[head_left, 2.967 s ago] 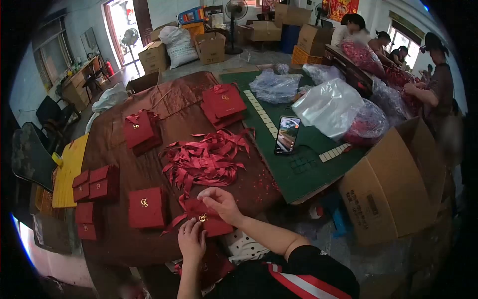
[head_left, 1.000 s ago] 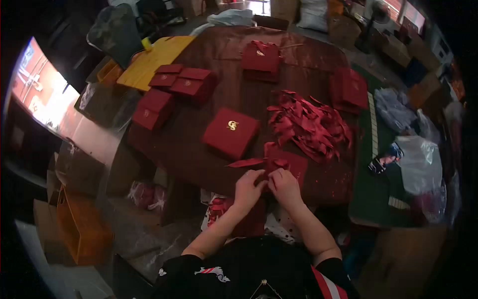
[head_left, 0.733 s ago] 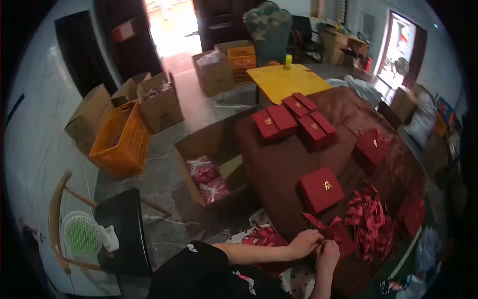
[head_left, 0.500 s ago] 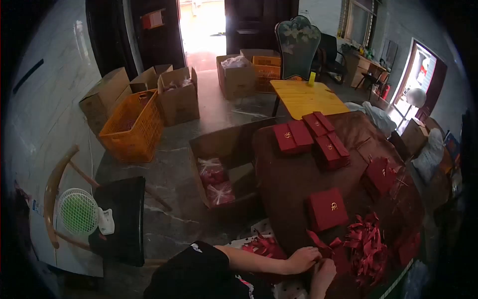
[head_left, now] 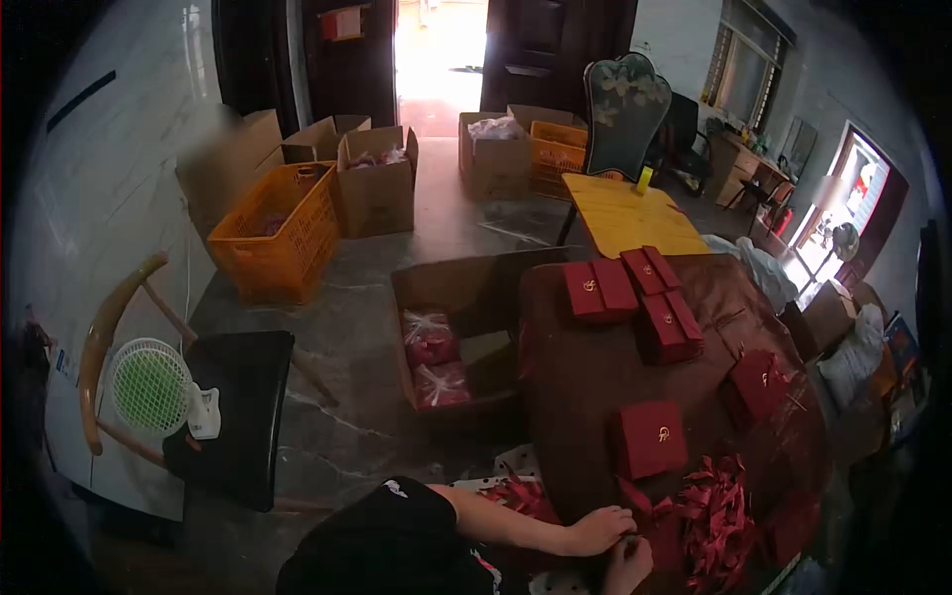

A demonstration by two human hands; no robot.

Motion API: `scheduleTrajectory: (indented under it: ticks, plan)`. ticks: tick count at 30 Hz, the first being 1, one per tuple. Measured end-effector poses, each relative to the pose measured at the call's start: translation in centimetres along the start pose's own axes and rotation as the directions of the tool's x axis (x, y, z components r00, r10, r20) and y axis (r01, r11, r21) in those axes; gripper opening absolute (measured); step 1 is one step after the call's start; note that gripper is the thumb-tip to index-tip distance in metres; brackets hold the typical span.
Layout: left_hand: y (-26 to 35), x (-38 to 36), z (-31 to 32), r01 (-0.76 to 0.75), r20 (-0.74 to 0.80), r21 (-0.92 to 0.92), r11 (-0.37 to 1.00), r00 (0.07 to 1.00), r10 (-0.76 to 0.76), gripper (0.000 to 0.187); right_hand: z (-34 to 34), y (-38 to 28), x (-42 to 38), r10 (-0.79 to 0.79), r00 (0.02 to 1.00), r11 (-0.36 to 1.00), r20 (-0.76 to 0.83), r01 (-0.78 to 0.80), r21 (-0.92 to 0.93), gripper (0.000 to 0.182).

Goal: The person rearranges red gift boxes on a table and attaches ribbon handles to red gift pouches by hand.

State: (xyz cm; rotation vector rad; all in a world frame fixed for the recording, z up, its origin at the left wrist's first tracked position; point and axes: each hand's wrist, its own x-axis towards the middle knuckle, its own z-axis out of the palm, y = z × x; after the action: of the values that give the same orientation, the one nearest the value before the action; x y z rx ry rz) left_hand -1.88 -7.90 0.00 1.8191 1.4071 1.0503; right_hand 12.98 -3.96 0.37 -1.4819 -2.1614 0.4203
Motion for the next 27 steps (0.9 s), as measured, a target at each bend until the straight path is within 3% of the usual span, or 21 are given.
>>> scheduleTrajectory:
  ticks: [2, 7, 9, 12, 15, 16, 17, 21, 23, 25, 27]
  plan:
    - [-0.8, -0.3, 1.3, -0.05, -0.116, -0.048, 0.998, 0.992, 0.045, 0.016, 0.2, -0.6, 0.6, -0.008, 1.0, 1.0, 0.019, 0.008, 0.003, 0.011]
    - [-1.2, -0.5, 2.1, -0.134, -0.198, 0.013, 0.991, 0.971, 0.134, 0.02, -0.4, -1.8, 0.8, 0.006, 0.997, 1.0, 0.074, -0.006, -0.009, 0.011]
    - [-0.8, -0.2, 1.1, -0.016, -0.007, -0.03, 0.999, 1.0, 0.016, 0.028, -0.8, -2.4, 0.6, 0.021, 0.996, 1.0, 0.091, -0.019, -0.016, 0.011]
    - [0.8, -0.9, -1.0, 0.004, 0.008, -0.035, 0.999, 1.0, -0.004, 0.029, -1.9, -3.2, -0.4, 0.08, 0.992, 0.997, 0.1, -0.077, -0.033, 0.011]
    - [-0.1, -1.1, 0.1, -0.142, -0.257, -0.09, 0.986, 0.96, 0.115, 0.021, -4.1, -6.0, -2.3, 0.119, 0.991, 0.991, 0.069, -0.123, 0.054, 0.014]
    - [0.2, -0.9, 0.1, -0.083, -0.227, -0.063, 0.995, 0.972, 0.066, 0.021, -3.4, -5.1, -2.5, 0.151, 0.988, 0.985, 0.039, -0.154, 0.082, 0.015]
    - [0.6, -1.2, -0.5, -0.11, -0.25, 0.016, 0.994, 0.962, 0.111, 0.021, -3.2, -5.1, -2.5, 0.1, 0.995, 0.993, 0.013, -0.1, 0.068, 0.016]
    - [1.7, -1.5, -1.4, -0.103, -0.204, -0.004, 0.995, 0.974, 0.1, 0.024, -3.6, -4.5, -2.2, 0.14, 0.99, 0.982, 0.001, -0.139, 0.124, 0.016]
    - [1.9, -1.5, -1.6, -0.103, -0.164, -0.007, 0.995, 0.981, 0.101, 0.027, -3.7, -4.1, -2.4, 0.109, 0.989, 0.981, 0.095, -0.122, 0.153, 0.016]
    - [2.2, -1.6, -2.1, -0.07, -0.121, -0.042, 0.997, 0.991, 0.065, 0.033, -3.7, -3.6, -2.6, 0.094, 0.993, 0.988, 0.072, -0.102, 0.113, 0.016]
    - [2.3, -1.5, -1.9, -0.1, -0.144, -0.045, 0.994, 0.985, 0.093, 0.03, -3.5, -3.7, -2.6, 0.059, 0.997, 0.981, 0.04, -0.066, 0.185, 0.016]
